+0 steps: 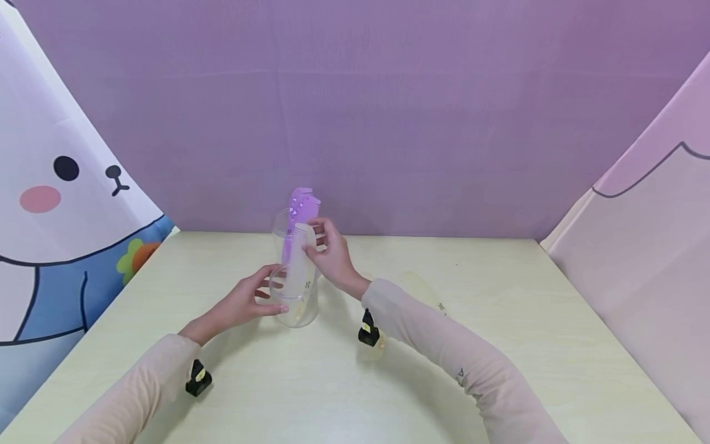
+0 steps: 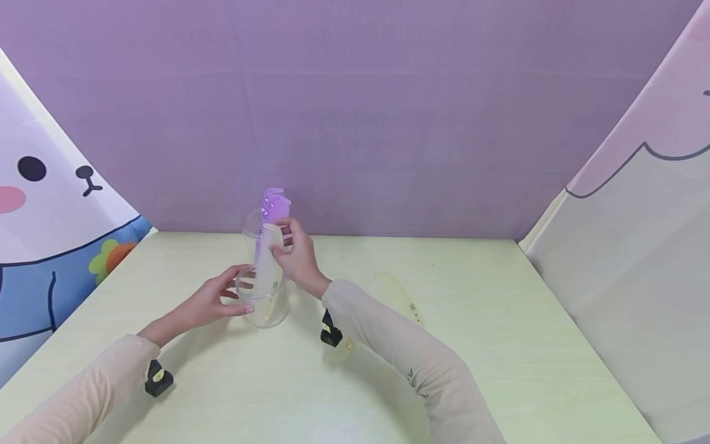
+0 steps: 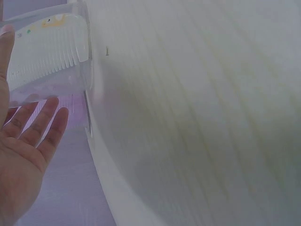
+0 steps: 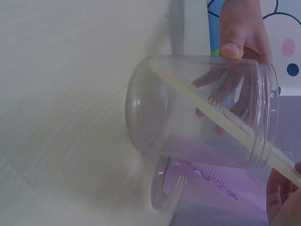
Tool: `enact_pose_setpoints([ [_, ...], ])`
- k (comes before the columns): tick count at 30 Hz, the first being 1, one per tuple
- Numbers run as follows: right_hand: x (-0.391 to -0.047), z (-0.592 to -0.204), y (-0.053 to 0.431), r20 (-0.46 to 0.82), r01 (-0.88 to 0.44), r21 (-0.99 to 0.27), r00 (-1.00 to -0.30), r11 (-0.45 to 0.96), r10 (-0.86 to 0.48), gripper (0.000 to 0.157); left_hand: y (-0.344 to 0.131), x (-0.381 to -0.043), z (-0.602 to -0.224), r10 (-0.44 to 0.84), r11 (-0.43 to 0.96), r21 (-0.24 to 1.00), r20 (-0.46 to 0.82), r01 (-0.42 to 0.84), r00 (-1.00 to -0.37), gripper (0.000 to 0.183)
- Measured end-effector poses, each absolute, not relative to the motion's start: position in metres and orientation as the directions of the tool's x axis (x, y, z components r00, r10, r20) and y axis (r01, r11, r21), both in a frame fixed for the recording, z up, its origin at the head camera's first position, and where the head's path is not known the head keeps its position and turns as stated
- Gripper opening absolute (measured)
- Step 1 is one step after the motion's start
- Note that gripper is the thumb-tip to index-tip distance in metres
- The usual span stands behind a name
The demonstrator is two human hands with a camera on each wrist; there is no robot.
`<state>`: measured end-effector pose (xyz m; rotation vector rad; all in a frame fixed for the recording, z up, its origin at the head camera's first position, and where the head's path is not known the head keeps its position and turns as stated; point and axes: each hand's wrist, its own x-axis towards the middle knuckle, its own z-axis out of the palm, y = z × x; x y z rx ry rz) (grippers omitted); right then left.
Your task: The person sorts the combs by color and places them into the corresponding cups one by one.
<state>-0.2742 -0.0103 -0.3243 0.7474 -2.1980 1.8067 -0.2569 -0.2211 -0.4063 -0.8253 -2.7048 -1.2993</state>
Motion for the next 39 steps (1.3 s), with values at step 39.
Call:
enact_pose_setpoints([
  [39, -0.318, -0.383, 0.073, 0.222, -0.38, -0.857, -0.881, 0.348, -0.418, 0.049, -0.222, -0.257, -0.408, 0.454, 0.496, 0.72, 0.262, 0.485, -0.852, 0.077],
])
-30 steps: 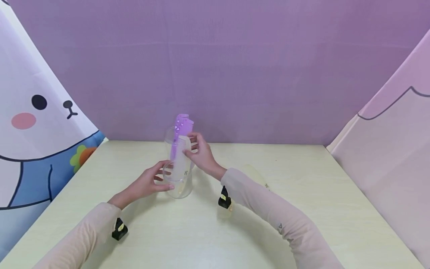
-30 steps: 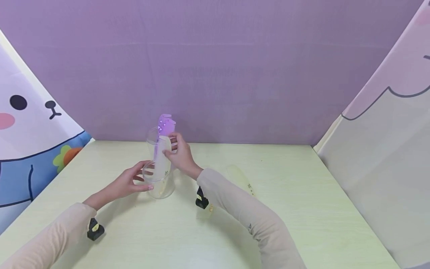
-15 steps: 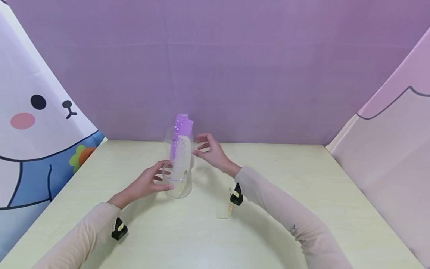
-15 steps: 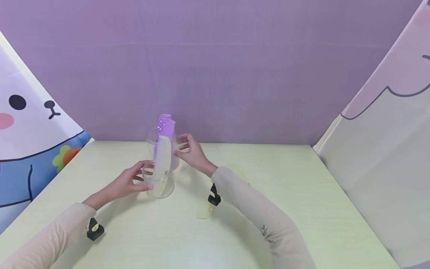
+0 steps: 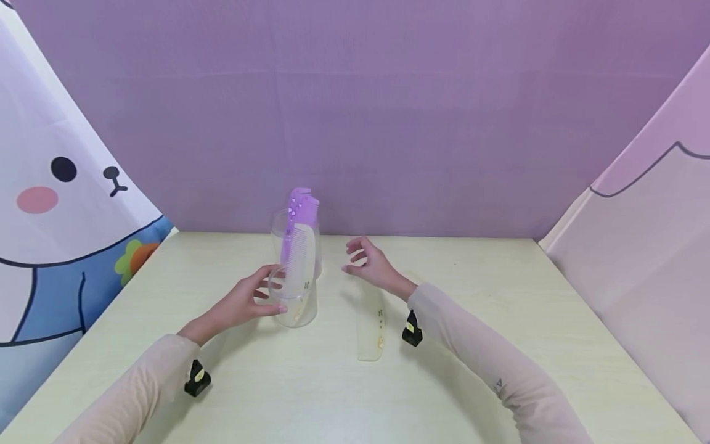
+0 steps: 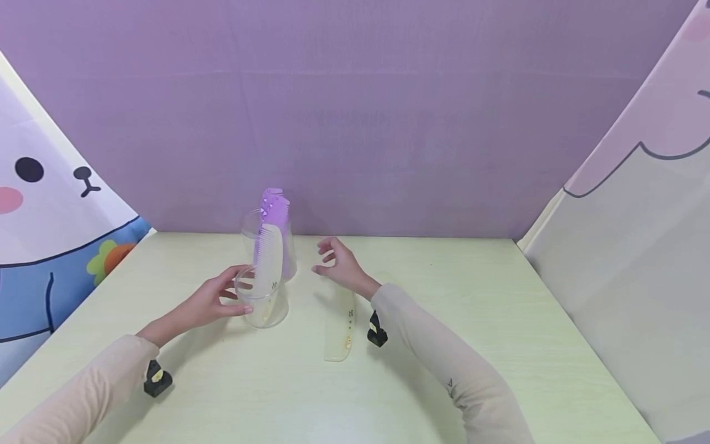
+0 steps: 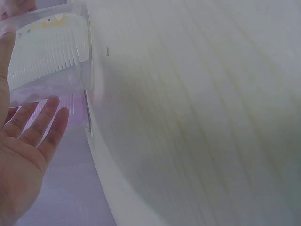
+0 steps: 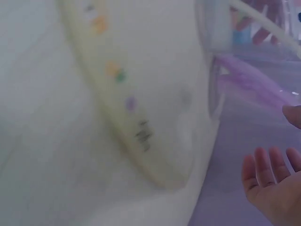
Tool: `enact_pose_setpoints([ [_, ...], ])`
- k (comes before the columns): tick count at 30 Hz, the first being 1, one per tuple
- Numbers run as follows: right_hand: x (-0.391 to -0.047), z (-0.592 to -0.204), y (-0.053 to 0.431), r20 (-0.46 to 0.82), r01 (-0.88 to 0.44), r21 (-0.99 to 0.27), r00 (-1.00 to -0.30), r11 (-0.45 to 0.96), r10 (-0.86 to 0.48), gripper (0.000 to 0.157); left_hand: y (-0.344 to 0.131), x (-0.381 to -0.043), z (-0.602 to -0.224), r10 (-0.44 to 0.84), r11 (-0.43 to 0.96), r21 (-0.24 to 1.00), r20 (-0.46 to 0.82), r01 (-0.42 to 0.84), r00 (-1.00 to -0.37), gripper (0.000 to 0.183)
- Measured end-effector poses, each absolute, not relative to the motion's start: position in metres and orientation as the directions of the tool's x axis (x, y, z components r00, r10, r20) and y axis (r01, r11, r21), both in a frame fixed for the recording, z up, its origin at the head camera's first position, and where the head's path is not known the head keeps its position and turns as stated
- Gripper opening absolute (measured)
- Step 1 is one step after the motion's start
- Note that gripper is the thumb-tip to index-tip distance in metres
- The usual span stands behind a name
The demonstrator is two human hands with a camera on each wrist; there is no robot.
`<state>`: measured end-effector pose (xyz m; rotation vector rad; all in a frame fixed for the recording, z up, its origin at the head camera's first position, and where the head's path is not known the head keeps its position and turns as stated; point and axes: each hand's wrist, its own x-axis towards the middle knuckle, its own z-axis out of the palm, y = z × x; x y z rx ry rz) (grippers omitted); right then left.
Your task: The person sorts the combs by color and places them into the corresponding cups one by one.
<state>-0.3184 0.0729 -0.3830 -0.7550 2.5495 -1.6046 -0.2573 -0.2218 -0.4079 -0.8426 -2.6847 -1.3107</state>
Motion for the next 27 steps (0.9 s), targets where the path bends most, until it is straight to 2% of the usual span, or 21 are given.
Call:
enact_pose_setpoints([
  [11, -0.319, -0.413, 0.098, 0.148, -0.428, -0.74, -0.856, 0.519, -0.495, 0.052, -0.221, -0.256, -0.407, 0.453, 0.504, 0.72, 0.25, 0.477, -0.856, 0.078],
  [20, -0.323, -0.416, 0.106, 0.077, -0.394, -0.705, -0.869, 0.589, -0.489, 0.054, -0.221, -0.255, -0.406, 0.449, 0.505, 0.717, 0.257, 0.48, -0.856, 0.079],
  [27, -0.325, -0.414, 0.108, 0.004, -0.397, -0.67, -0.847, 0.627, -0.532, 0.058, -0.222, -0.256, -0.406, 0.448, 0.505, 0.718, 0.256, 0.479, -0.856, 0.079],
])
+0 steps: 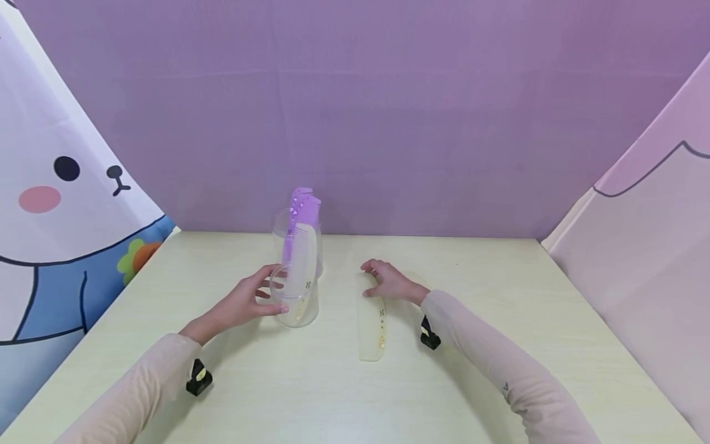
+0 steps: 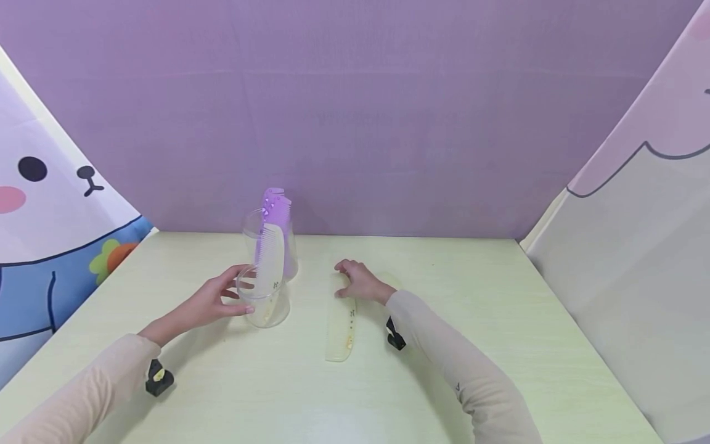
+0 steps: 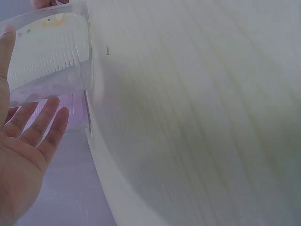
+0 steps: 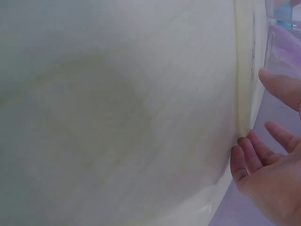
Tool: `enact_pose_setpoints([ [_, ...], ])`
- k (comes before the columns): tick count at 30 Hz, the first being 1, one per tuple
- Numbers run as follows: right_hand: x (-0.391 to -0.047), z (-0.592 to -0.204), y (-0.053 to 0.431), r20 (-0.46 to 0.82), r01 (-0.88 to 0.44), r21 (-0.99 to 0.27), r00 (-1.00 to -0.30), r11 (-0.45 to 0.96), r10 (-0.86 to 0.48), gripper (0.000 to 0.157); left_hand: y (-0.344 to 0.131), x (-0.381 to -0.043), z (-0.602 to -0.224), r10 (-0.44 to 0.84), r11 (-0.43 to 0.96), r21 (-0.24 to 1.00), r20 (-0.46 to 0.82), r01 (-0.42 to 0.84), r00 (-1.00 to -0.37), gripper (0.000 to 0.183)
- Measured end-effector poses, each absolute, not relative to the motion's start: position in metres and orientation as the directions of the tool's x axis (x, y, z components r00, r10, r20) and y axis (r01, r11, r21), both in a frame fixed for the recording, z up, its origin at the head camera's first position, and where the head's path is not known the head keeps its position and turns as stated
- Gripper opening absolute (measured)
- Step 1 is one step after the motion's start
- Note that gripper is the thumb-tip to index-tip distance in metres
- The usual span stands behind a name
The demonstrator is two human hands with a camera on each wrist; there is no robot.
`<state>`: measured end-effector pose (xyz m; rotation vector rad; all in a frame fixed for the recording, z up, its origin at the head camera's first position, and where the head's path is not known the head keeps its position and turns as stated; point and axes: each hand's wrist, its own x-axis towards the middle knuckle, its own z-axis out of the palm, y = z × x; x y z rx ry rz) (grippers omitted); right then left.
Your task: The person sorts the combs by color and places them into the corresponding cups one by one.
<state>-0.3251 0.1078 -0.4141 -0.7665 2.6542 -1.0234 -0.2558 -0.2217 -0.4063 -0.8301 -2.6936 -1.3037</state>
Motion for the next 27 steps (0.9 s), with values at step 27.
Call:
enact_pose_setpoints([
  [27, -0.3347, -0.4054, 0.1067, -0.108, -0.404, -0.625, -0.803, 0.668, -0.586, 0.066, -0.2224, -0.2558, -0.4058, 0.45, 0.506, 0.726, 0.239, 0.466, -0.861, 0.08],
])
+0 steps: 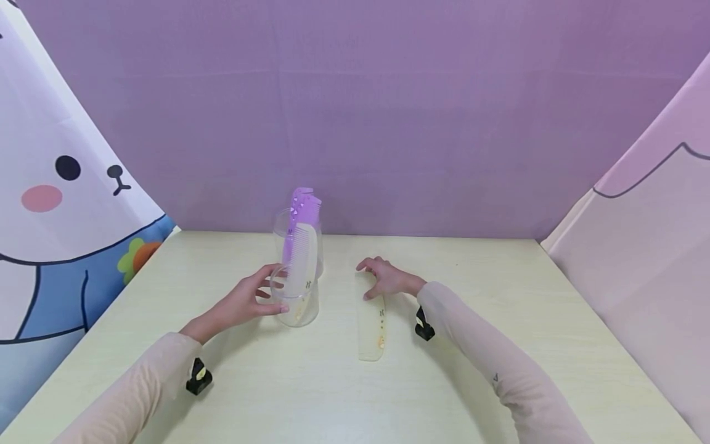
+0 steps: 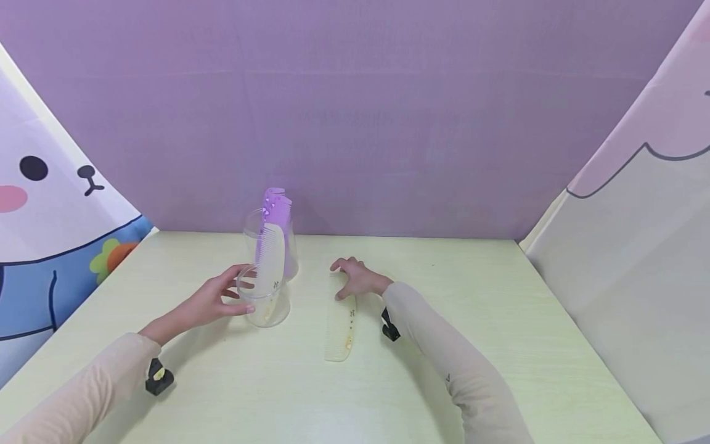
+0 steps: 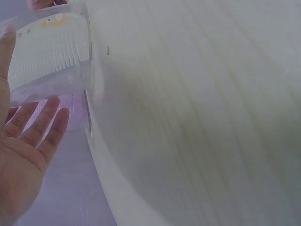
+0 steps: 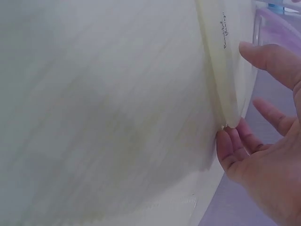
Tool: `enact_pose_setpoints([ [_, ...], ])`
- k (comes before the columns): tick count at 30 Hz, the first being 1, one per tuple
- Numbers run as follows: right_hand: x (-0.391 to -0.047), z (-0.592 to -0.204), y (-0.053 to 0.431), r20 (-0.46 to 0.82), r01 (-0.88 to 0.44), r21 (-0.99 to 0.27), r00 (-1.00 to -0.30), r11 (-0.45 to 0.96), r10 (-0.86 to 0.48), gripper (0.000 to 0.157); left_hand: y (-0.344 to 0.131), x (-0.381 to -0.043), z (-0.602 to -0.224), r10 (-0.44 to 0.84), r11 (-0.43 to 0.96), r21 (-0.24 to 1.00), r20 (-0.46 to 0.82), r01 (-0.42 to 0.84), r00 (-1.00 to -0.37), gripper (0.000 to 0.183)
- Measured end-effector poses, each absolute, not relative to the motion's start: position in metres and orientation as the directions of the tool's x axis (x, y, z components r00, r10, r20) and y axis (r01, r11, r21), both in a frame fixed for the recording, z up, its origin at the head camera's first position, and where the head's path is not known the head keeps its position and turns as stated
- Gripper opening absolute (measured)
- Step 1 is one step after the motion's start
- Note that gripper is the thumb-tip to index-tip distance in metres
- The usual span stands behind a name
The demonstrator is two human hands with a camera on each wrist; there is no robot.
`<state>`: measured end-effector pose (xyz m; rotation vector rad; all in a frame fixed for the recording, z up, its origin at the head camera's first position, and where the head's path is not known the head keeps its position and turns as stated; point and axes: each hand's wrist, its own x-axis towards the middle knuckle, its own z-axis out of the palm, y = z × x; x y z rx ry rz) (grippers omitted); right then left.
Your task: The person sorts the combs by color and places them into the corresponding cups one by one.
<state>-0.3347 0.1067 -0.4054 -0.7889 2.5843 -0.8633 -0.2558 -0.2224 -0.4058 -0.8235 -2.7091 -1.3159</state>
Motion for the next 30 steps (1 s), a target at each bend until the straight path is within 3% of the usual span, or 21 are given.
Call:
enact_pose_setpoints([
  [30, -0.3381, -0.4052, 0.103, -0.143, -0.219, -0.767, -0.858, 0.603, -0.493, 0.06, -0.2222, -0.2561, -0.4067, 0.447, 0.504, 0.728, 0.24, 0.464, -0.862, 0.08],
])
